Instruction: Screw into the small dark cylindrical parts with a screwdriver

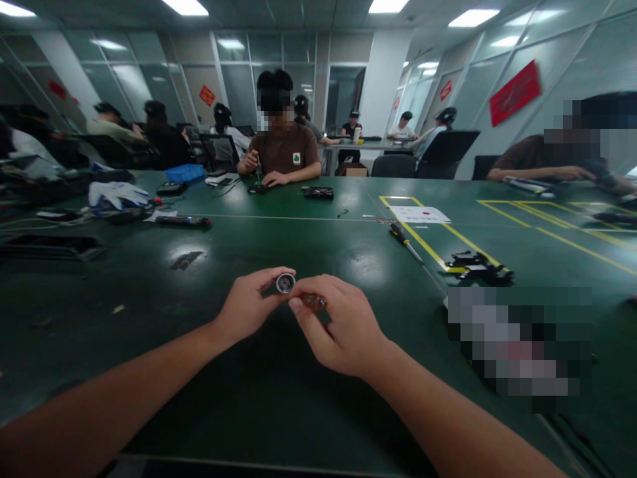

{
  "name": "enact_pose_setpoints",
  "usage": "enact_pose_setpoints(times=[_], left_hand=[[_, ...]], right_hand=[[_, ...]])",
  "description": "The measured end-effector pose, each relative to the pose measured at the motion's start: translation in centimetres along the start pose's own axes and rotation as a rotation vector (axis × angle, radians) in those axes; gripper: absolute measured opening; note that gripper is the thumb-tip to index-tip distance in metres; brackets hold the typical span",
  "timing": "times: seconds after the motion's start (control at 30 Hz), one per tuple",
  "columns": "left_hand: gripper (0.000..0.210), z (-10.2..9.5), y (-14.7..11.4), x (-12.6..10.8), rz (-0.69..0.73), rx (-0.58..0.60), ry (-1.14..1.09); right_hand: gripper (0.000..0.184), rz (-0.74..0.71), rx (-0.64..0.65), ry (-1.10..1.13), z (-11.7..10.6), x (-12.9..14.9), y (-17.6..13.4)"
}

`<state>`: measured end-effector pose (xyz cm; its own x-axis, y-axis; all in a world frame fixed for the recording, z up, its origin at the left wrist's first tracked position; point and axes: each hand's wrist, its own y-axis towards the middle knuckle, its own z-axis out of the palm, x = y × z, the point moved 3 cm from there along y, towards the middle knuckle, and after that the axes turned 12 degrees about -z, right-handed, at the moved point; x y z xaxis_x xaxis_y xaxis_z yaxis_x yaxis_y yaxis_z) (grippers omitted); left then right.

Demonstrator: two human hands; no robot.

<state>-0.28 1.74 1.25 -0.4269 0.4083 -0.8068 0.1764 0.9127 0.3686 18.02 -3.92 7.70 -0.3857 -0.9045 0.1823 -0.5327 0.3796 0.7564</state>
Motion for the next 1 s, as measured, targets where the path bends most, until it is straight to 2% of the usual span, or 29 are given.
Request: enact_pose_setpoints(times=[0.13,0.37,0.57,0.8,1.0], left_hand=[[0.034,-0.01,-0.10,-0.02,0.013,-0.003,0.008],[0.033,0.01,-0.13,-0.20,0.036,0.000,0.031],[0.035,0.14,0.00,0.15,0.025,-0.007,0.005],[0.033,0.10,-0.07,0.09,0.051,-0.006,0.011],[0.034,0.01,-0.03,0.09,0.056,-0.021,0.016]], right_hand=[[0.006,0.038,-0.033,0.008,-0.13,-0.13,-0.19],[0.007,0.033,0.002,0.007,0.20,-0.30,-0.19],[0.007,0.024,-0.059,-0.005,-0.10,-0.22,-0.25],[0.006,0.014,-0.034,0.006,0.22,-0.37,-0.23],[0.007,0.030,-0.063,0.012,-0.09,-0.34,-0.31]])
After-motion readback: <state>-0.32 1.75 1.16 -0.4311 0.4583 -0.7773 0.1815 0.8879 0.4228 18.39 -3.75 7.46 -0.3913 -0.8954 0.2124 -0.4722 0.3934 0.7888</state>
